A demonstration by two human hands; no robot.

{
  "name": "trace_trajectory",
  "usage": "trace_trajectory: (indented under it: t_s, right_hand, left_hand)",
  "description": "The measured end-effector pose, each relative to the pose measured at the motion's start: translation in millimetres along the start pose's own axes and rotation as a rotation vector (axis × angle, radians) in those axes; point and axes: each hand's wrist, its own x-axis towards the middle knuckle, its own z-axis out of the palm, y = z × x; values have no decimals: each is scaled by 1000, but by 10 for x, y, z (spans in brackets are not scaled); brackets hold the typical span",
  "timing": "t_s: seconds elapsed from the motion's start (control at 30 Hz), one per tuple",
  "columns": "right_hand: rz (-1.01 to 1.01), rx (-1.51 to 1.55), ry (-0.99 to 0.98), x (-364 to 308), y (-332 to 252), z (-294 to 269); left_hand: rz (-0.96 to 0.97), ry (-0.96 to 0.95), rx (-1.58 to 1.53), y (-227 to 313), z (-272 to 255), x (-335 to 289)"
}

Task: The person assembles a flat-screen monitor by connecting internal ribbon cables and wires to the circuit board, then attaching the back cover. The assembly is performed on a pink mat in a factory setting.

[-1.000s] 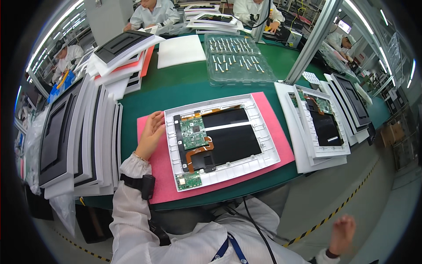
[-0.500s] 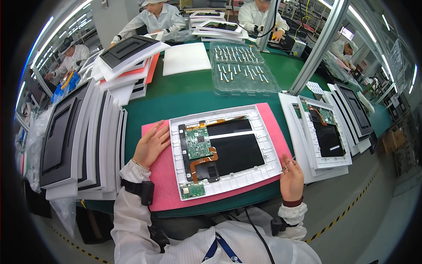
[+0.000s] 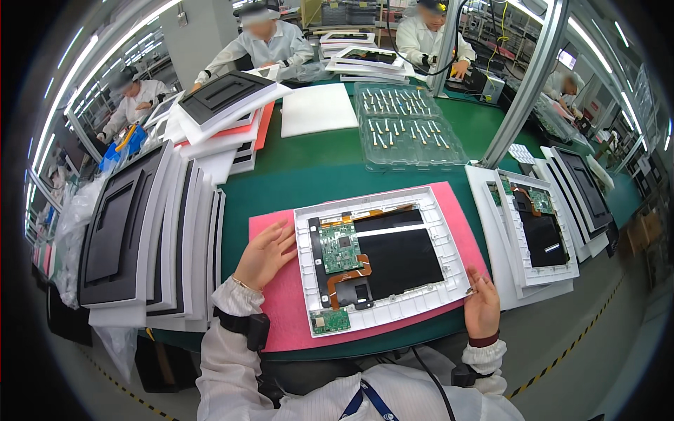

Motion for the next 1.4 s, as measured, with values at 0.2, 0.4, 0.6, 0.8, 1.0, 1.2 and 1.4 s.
trace_trajectory:
  t_s: [0.2, 0.4, 0.6, 0.8, 1.0, 1.2, 1.4]
  right_hand:
    - [80, 175, -35, 9, -57, -15]
    - [74, 204, -93, 7, -47, -95]
    - [73, 201, -94, 13, -30, -95]
    - [81, 213, -98, 19, -34, -114]
    - [81, 147, -49, 22, -34, -66]
    - [67, 137, -143, 54, 8, -215]
    - [64, 194, -195, 77, 32, -289]
  left_hand:
    - [-28, -44, -73, 9, -104, 22]
    - [17, -45, -46, -45, 7, 14]
    - [21, -110, -170, -67, -131, 52]
    - [21, -141, -227, -156, -104, 22]
    - [-50, -275, -205, -147, -5, -103]
    - [-61, -235, -193, -182, -10, -118]
    - [7, -122, -269, -228, 45, -23]
